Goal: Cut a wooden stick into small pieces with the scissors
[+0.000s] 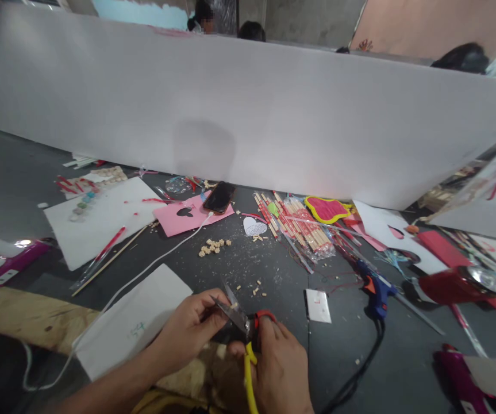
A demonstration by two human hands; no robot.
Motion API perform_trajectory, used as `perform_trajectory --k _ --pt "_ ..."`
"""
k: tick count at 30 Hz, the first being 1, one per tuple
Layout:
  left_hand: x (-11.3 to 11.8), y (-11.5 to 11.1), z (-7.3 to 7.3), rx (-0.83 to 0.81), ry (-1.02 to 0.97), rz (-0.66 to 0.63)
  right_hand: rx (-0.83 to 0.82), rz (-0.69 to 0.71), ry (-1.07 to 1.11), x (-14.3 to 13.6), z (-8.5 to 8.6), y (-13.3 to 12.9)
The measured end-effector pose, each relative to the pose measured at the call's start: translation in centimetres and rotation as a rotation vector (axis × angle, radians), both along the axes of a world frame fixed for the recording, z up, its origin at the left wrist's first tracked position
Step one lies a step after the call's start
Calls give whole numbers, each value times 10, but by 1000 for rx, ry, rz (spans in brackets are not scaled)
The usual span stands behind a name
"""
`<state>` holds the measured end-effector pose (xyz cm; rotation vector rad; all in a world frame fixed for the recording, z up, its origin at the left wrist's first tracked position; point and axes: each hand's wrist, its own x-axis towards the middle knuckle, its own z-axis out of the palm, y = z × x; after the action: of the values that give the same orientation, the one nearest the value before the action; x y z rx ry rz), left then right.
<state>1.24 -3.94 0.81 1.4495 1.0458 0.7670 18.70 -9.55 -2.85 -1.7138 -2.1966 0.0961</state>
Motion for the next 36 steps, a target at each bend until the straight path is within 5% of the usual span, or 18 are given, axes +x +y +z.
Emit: perform_trajectory --k 20,26,30,36 --pt "1 -2 -6 209 158 115 -248 -5 126 2 1 1" --pt "-1 -1 -5 236 112 73 -49 -7 115 -1 5 4" --pt "-3 2 0 164 67 39 60 6 45 0 4 4" --pt "0 3 1 -77 -28 6 3 10 19 1 -4 1"
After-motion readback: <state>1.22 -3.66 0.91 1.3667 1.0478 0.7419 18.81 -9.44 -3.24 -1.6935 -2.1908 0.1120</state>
